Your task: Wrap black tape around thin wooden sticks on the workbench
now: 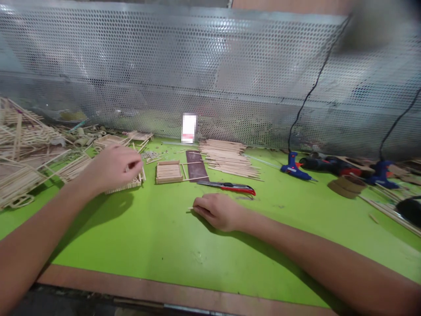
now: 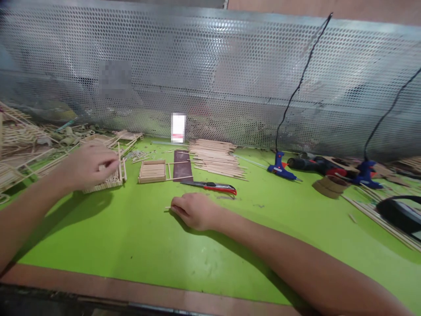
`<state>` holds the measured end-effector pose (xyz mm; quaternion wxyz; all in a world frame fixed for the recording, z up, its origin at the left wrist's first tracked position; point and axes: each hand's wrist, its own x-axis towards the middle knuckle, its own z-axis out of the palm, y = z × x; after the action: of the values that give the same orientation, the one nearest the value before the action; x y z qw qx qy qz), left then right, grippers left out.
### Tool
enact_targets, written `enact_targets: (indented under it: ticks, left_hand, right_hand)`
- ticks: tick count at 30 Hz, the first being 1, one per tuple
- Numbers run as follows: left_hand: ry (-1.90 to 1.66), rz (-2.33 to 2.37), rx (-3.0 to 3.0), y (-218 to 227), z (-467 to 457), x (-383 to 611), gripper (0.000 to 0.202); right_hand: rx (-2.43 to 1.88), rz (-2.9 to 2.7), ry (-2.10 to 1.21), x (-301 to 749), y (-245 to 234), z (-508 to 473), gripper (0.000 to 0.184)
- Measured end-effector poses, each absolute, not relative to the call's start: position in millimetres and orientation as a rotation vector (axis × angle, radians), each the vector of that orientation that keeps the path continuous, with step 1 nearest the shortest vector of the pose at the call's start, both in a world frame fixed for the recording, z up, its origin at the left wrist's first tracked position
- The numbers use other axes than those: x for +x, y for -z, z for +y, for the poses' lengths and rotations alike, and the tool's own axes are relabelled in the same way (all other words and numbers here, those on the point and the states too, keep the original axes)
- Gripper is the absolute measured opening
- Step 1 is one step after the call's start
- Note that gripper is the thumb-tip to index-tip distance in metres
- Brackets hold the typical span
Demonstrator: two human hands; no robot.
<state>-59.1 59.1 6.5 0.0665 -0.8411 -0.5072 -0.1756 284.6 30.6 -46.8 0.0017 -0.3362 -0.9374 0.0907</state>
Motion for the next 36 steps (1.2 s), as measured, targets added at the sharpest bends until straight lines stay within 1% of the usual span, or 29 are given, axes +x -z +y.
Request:
enact_targets:
  ticks: [1,3,7,10,15,21,23,25,27,29,33,36]
  left_hand:
    - [0.502,-1.535,-2.485,-12,63,-69,0.038]
    - [0.419,-1.579,-2.440,-18,70,-85,0.034]
    - [0.167,-1.801,-2.426,-18,78,-100,0.024]
    - [0.092,-1.914,-2.391,-19,76,-100,0.020]
    - [0.225,-1.787,-2.346,-24,68,-91,0.030]
    - [0.495,-1.587,-2.445,-14,65,-78,0.023]
    - [0.565,-1.529,-2.527,-7,65,-72,0.024]
    - [0.617,-1.434,-2.617,0,63,-66,0.028]
    - [0.638,-1.355,-2.692,6,61,-58,0.031]
    - [0.634,-1.326,-2.739,10,57,-50,0.030]
    - [0.558,-1.352,-2.820,15,53,-39,0.022]
    - [0.567,-1.409,-2.859,18,54,-39,0.024]
  right_hand:
    - [-1.055,-2.944,-0.288,285,47,30,0.035]
    - [-1.068,-2.948,-0.286,284,46,30,0.034]
    - [-1.094,-2.951,-0.260,284,46,31,0.034]
    - [-1.077,-2.954,-0.253,284,47,31,0.034]
    - [-1.057,-2.940,-0.264,284,47,31,0.031]
    - [-1.030,-2.887,-0.291,286,50,30,0.025]
    - [-0.936,-2.876,-0.253,287,52,31,0.025]
    - [-0.751,-2.860,-0.193,289,55,32,0.025]
    - [-0.563,-2.821,-0.115,290,56,33,0.024]
    - [-0.474,-2.776,-0.051,290,58,33,0.022]
    - [-0.494,-2.737,-0.082,291,59,34,0.021]
    - [-0.533,-2.732,-0.133,290,60,34,0.022]
